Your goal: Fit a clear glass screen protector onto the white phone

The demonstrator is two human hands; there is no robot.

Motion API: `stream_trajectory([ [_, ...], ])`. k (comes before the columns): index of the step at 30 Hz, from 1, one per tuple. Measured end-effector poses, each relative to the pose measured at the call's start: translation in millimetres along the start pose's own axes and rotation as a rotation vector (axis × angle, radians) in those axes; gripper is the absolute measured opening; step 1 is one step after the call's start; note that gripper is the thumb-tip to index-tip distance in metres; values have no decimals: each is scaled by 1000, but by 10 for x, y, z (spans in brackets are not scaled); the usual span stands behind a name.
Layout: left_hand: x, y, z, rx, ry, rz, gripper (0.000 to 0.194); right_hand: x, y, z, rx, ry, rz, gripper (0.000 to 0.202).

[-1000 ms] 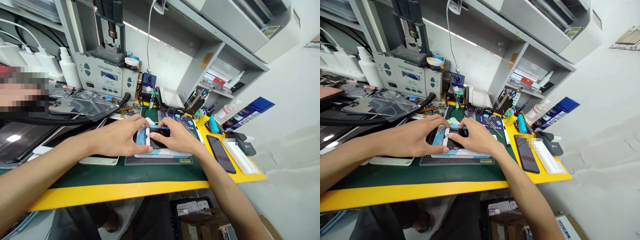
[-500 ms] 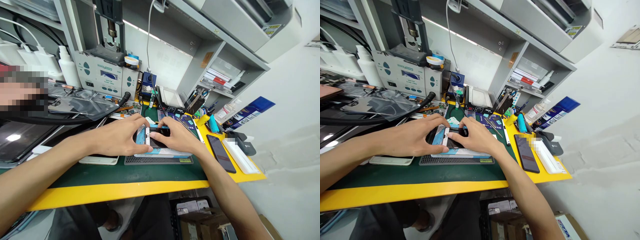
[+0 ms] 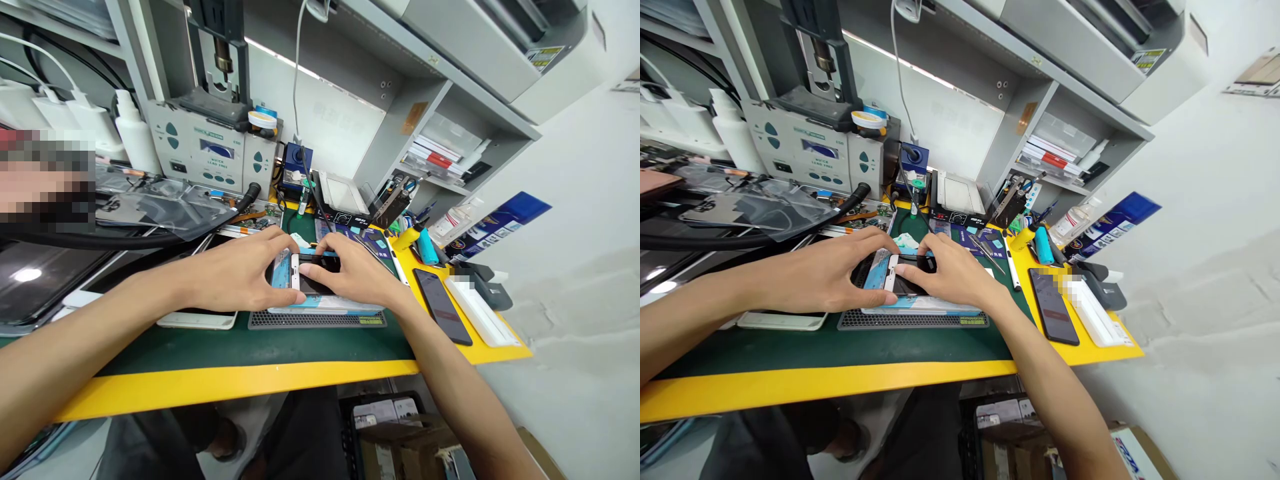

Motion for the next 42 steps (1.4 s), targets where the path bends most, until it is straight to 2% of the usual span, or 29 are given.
stream_trajectory([
  [16,1,8,1,-11,-32,43,69,13,-5,-5,-6,-3,-2,40],
  [29,-3,4,1,-9,-20,16,70,12,2,0,-6,-4,2,40],
  [42,1,-11,-6,12,4,-6,70,-1,3,-25,-14,15,-5,31],
])
Point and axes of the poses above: each hand's wrist, its own x-axis towards the middle knuckle, its own y-axis out of the back of the hand, z = x × y, the point moved 8 cm from there along x, towards the middle knuckle, and after that the axes turned 11 degrees about -z, right-handed, at the moved point
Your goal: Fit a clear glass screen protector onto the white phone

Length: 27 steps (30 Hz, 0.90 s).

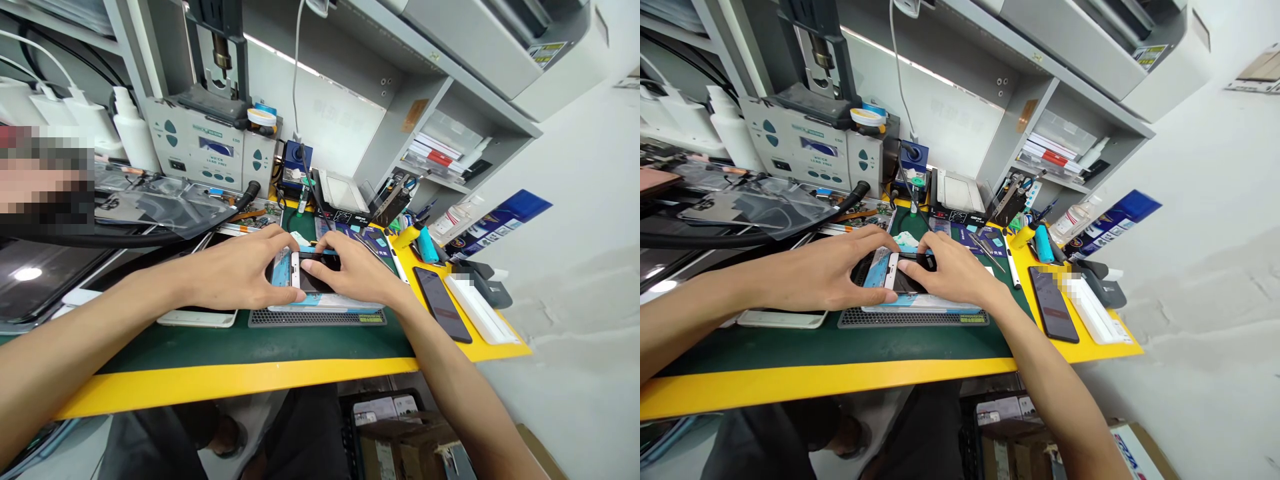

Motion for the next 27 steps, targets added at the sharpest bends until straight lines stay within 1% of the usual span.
stream_trajectory([
  [4,-1,5,10,1,-1,2,70,2,0,10,-4,-4,-12,28],
  [10,7,8,-5,14,17,-1,72,6,28,19,32,43,0,28],
  [14,25,-28,-57,9,46,-14,75,-1,38,54,51,51,-23,31],
  [17,34,-48,-77,5,28,-8,72,-14,67,99,60,49,-29,30],
  [22,26,-45,-82,5,9,10,64,-55,132,200,100,12,-79,28],
  [27,19,-43,-44,8,31,-22,62,-103,182,344,141,-51,-146,32],
])
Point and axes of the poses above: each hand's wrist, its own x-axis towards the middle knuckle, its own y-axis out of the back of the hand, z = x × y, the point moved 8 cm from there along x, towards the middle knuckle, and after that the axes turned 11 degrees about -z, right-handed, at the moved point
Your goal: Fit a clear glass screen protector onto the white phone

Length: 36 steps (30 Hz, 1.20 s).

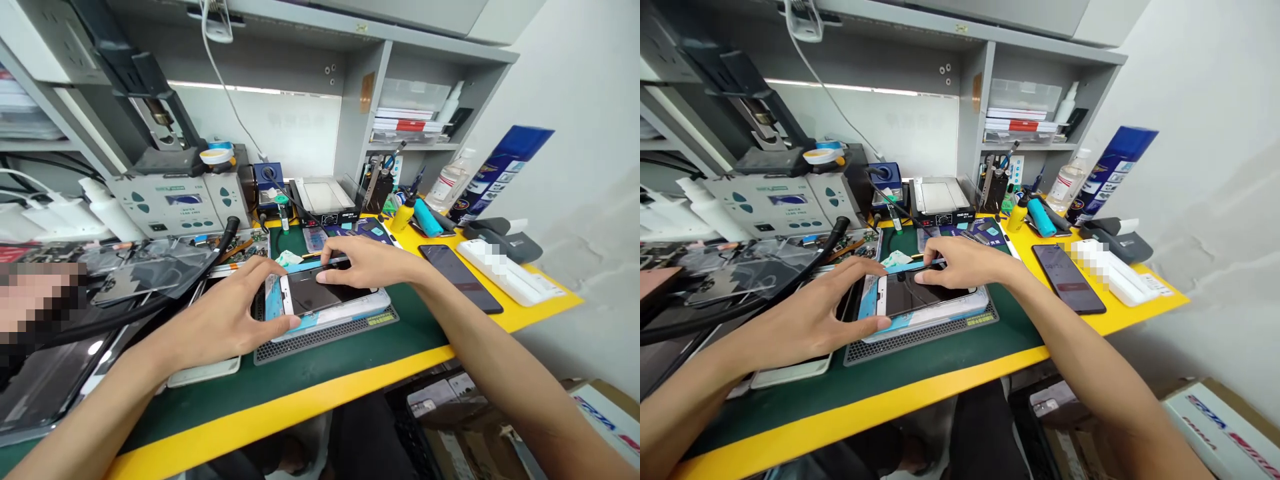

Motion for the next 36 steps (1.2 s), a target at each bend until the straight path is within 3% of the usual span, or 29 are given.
stream_trajectory([
  [11,1,-23,-51,33,-24,6,58,-103,124,407,109,-34,-203,40],
  [18,-10,-7,-25,25,-17,11,55,-151,184,592,144,-14,-252,46],
  [25,-22,7,-16,34,-41,48,55,-133,180,641,231,-7,-276,47],
  [31,-15,9,-10,74,-72,58,53,-269,320,539,345,67,-193,52],
  [36,-20,20,39,75,-61,37,55,-296,321,508,268,54,-196,61],
])
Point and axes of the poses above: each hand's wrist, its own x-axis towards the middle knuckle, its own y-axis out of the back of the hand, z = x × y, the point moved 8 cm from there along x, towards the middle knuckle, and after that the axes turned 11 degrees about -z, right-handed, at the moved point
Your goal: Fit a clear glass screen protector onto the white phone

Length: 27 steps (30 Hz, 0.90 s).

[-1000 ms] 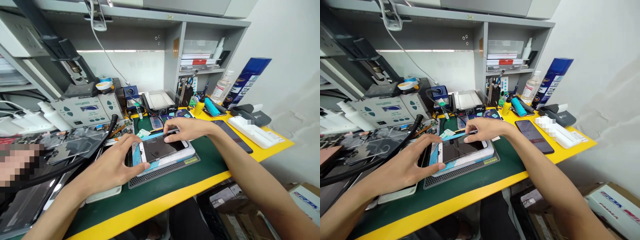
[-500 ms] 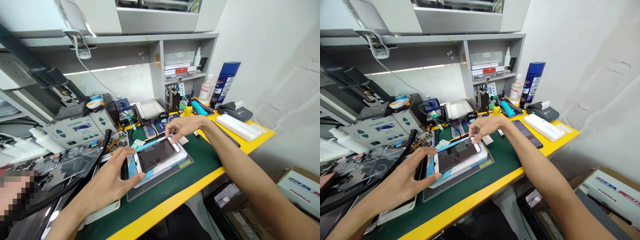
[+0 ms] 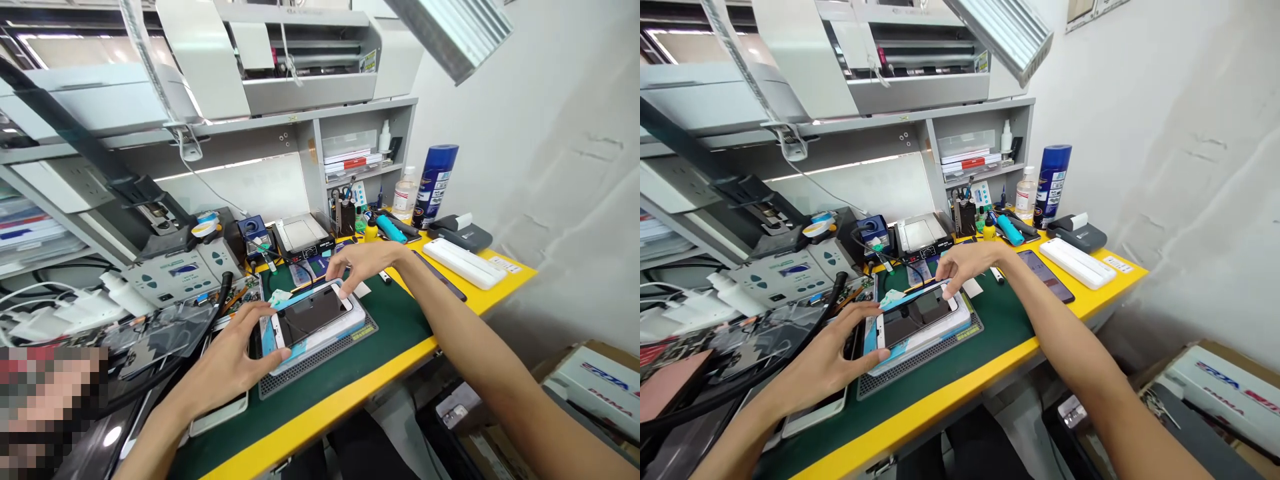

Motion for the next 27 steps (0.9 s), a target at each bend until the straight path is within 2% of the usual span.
stream_trajectory([
  [5,-3,19,45,-12,11,1,56,38,-21,37,-64,-67,-18,66],
  [11,-8,-2,25,-23,7,-13,56,29,94,66,-33,-9,106,48],
  [17,-14,37,58,-9,-13,18,55,91,18,78,-6,-6,52,44],
  [24,-7,64,95,0,-28,52,54,94,-17,-50,-46,-4,52,43],
  [27,-8,80,107,-22,-51,100,50,125,-56,-117,-71,34,44,43],
])
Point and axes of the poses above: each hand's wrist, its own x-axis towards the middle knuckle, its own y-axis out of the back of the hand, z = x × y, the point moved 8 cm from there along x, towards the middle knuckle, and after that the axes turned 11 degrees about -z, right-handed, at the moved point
